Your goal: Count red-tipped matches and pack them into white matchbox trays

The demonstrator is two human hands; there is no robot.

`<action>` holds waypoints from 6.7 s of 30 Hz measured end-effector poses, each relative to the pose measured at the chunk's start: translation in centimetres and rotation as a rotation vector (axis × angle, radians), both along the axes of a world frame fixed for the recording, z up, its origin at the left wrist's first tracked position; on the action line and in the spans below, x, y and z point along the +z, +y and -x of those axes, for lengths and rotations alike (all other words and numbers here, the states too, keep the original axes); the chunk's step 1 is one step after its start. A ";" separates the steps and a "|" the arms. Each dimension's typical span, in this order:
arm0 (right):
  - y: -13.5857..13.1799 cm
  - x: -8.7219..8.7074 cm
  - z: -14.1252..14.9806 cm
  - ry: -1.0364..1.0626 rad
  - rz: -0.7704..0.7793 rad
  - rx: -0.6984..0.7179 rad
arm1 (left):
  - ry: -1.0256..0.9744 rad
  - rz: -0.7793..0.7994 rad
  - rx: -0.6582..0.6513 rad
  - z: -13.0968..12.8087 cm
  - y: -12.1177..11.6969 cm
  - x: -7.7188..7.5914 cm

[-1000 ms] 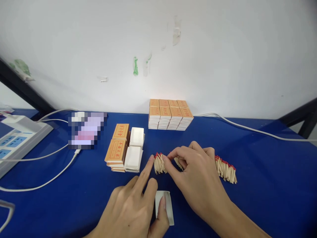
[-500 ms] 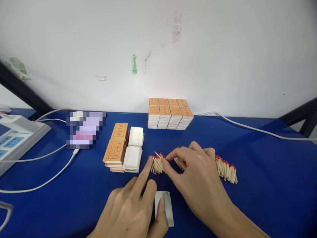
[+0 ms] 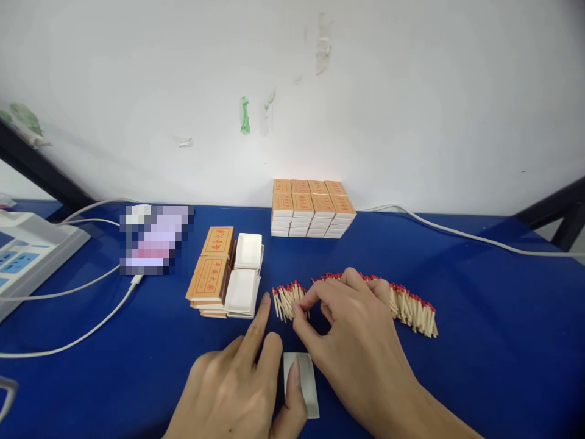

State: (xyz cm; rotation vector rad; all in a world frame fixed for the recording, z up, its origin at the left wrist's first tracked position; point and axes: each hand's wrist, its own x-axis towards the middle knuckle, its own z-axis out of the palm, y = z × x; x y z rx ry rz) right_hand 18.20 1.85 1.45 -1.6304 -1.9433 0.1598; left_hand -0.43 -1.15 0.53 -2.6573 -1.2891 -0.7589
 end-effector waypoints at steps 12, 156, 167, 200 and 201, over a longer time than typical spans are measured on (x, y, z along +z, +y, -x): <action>0.7 0.6 -1.2 -0.048 -0.043 -0.031 | 0.029 0.034 -0.054 0.0 0.0 0.0; 1.6 0.7 -2.3 0.005 0.053 -0.018 | -0.034 0.015 -0.091 0.1 -0.2 0.0; 0.5 0.4 -2.8 -0.482 -0.223 -0.080 | 0.012 0.082 -0.026 0.1 -0.1 -0.2; 0.1 0.4 -2.1 -0.512 -0.176 -0.080 | 0.031 0.108 -0.054 0.1 -0.1 -0.3; 0.0 0.4 -2.1 -0.515 -0.168 -0.071 | 0.035 0.116 -0.055 0.2 -0.1 -0.3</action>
